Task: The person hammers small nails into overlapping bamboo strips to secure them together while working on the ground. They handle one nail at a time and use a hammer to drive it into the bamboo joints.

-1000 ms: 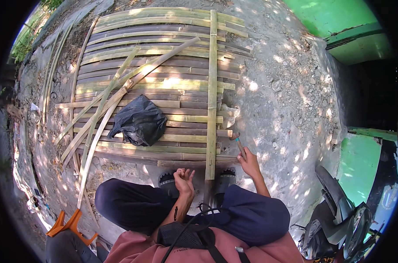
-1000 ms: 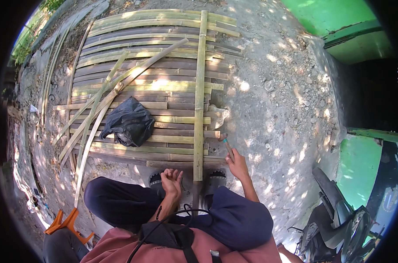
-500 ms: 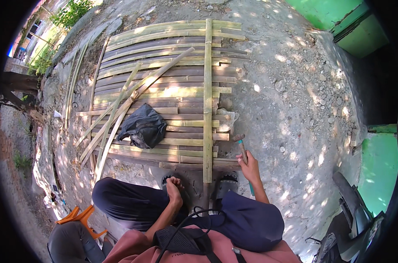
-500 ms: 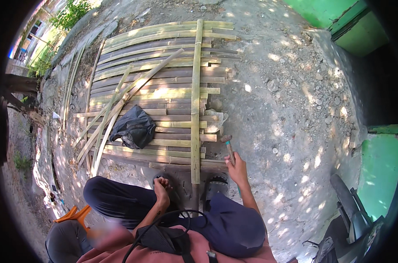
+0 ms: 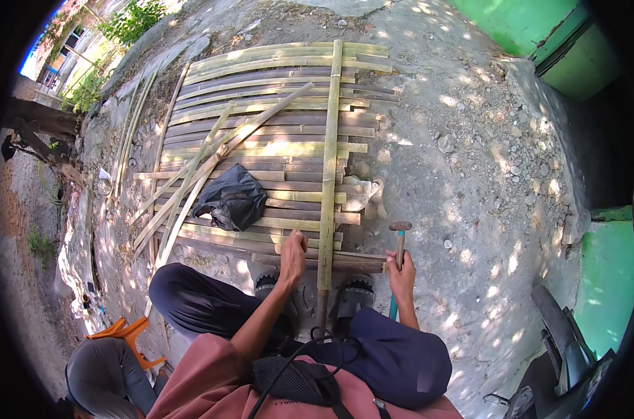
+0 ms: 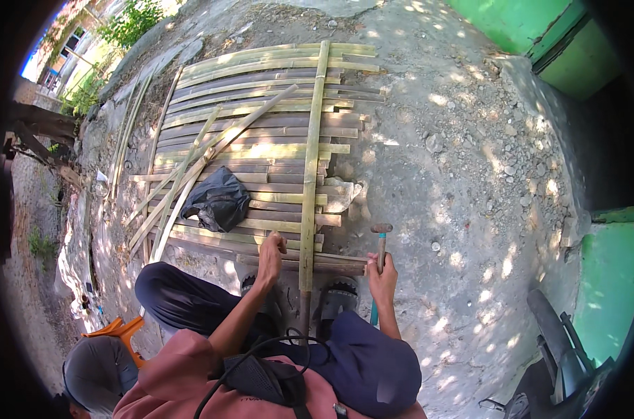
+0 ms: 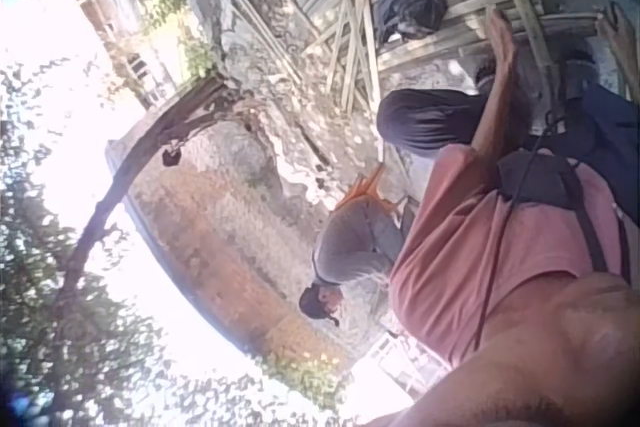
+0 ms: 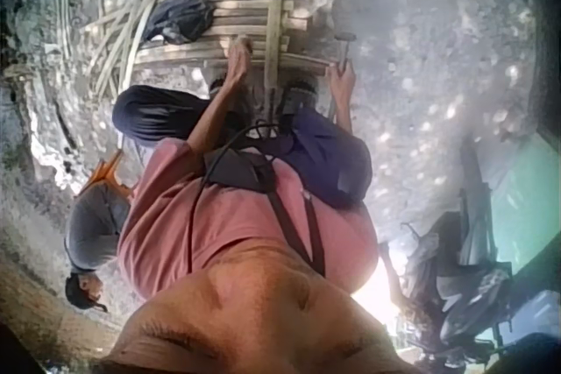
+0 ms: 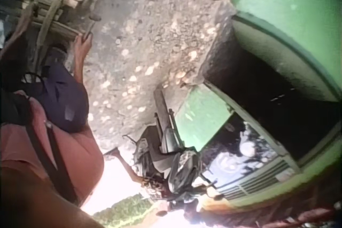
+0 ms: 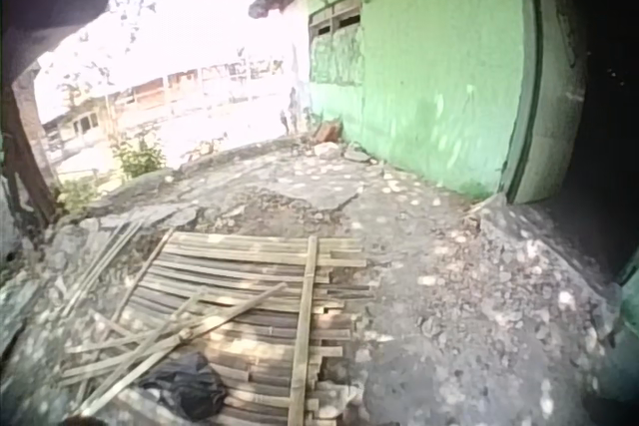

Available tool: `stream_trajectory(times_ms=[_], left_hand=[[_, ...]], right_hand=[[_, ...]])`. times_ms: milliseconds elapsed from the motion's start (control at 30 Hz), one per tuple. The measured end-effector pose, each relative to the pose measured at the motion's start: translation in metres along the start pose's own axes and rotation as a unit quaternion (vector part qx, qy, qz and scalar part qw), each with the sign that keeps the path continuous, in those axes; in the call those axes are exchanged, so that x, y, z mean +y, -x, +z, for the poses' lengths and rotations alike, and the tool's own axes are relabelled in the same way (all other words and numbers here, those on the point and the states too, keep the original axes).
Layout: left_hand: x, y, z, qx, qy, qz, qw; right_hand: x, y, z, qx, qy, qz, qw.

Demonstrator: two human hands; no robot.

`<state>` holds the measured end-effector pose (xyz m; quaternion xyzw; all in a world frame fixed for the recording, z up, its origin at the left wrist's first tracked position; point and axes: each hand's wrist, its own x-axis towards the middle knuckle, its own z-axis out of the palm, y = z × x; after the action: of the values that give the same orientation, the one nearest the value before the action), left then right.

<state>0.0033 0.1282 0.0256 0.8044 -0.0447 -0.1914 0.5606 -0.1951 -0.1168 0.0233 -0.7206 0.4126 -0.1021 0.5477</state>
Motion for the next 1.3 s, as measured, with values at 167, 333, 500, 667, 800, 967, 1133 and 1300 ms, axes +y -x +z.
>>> stream_trajectory(times_ms=[167, 333, 500, 667, 800, 967, 1133, 1300], left_hand=[[0.016, -0.043, 0.023, 0.050, -0.177, 0.125, 0.975], [-0.002, -0.073, 0.051, 0.083, -0.273, 0.204, 0.936], [-0.010, -0.070, 0.074, 0.108, -0.288, 0.249, 0.918], [-0.008, -0.067, 0.079, 0.117, -0.288, 0.248, 0.918], [-0.004, -0.068, 0.077, 0.116, -0.275, 0.234, 0.925], [0.002, -0.067, 0.073, 0.103, -0.277, 0.215, 0.931], [-0.002, -0.071, 0.075, 0.097, -0.277, 0.208, 0.933], [-0.009, -0.069, 0.072, 0.102, -0.281, 0.212, 0.930]], right_hand=[[-0.006, 0.007, 0.005, 0.016, 0.025, -0.008, 1.000], [-0.004, 0.009, 0.011, 0.023, 0.073, -0.046, 0.996], [-0.018, 0.007, 0.013, 0.045, 0.104, -0.124, 0.986], [-0.070, -0.021, 0.014, -0.058, 0.138, -0.103, 0.983], [-0.085, -0.066, 0.043, -0.109, 0.162, -0.181, 0.964], [-0.116, -0.106, 0.076, -0.167, 0.203, -0.230, 0.937], [-0.110, -0.128, 0.097, -0.213, 0.299, -0.229, 0.901], [-0.143, -0.132, 0.104, -0.210, 0.293, -0.240, 0.901]])
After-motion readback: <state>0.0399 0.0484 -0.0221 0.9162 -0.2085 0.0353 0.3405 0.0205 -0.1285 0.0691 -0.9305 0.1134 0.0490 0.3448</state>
